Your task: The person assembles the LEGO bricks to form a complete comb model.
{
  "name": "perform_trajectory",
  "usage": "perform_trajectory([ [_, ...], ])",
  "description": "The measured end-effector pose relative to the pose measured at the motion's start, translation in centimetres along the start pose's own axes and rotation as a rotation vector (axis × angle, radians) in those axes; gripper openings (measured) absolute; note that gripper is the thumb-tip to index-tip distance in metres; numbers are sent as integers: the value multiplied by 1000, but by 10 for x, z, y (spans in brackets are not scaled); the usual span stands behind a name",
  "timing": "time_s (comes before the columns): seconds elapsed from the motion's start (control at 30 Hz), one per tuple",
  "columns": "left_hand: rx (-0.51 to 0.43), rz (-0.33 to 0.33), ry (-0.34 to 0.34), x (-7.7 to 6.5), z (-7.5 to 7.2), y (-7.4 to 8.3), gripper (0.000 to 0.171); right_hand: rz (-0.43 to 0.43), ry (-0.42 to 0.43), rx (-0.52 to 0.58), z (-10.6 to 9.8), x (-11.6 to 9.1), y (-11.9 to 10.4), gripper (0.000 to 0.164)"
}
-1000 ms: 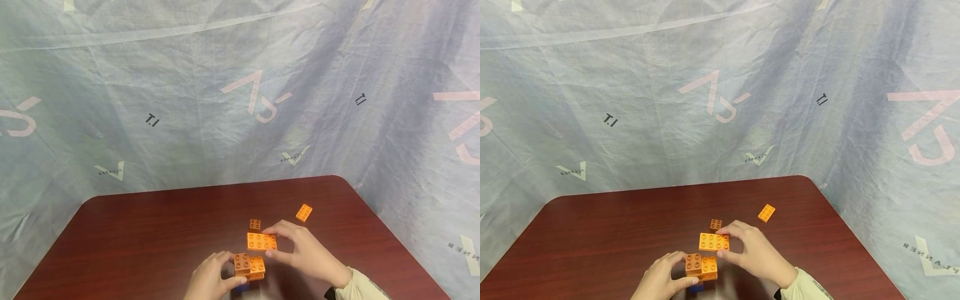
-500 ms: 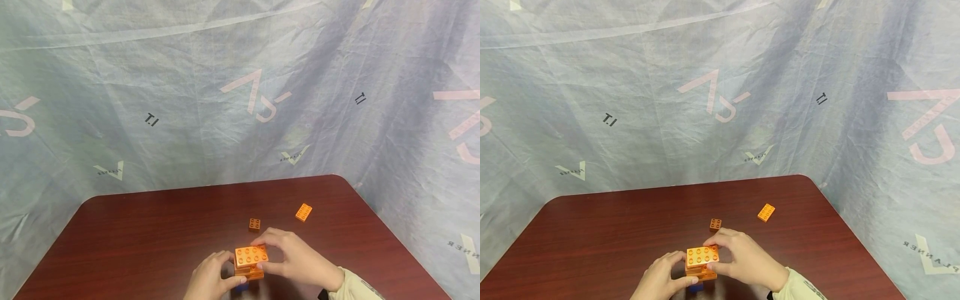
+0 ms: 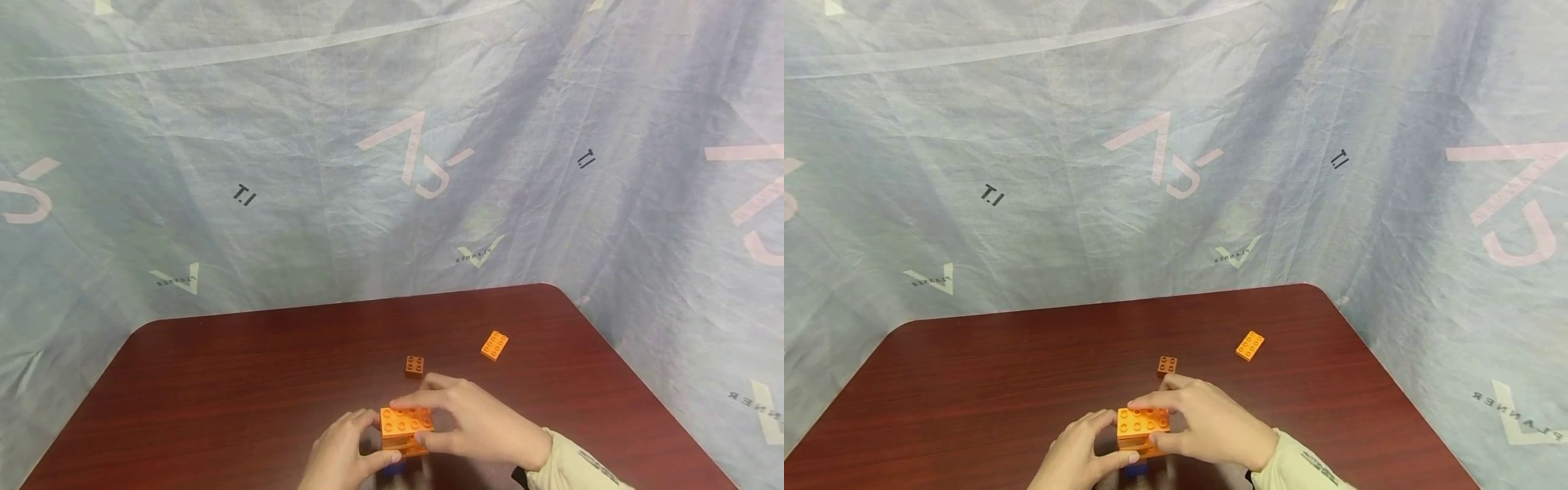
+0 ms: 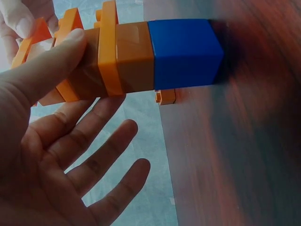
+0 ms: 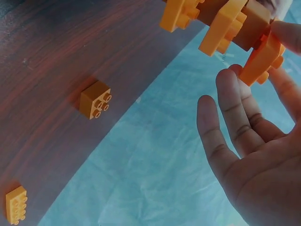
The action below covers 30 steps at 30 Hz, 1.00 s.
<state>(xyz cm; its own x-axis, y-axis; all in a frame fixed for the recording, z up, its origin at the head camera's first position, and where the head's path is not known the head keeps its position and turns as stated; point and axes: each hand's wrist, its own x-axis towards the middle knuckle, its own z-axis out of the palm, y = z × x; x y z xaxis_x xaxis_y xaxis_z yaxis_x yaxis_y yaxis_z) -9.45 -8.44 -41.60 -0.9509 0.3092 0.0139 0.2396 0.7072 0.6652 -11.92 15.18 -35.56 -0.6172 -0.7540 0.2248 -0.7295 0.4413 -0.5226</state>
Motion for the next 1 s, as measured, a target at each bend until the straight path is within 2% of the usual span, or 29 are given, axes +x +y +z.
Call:
perform_trajectory([
  [0.37, -2, 5, -1, 0, 0, -1, 40, 32, -12, -20, 0, 2, -2, 44],
  [0.87, 16, 25, 4, 0, -1, -1, 40, 0, 14, -19, 4, 2, -1, 37],
  [1.0, 9, 40, 9, 0, -1, -2, 42, -2, 5, -64, 1, 6, -4, 35],
])
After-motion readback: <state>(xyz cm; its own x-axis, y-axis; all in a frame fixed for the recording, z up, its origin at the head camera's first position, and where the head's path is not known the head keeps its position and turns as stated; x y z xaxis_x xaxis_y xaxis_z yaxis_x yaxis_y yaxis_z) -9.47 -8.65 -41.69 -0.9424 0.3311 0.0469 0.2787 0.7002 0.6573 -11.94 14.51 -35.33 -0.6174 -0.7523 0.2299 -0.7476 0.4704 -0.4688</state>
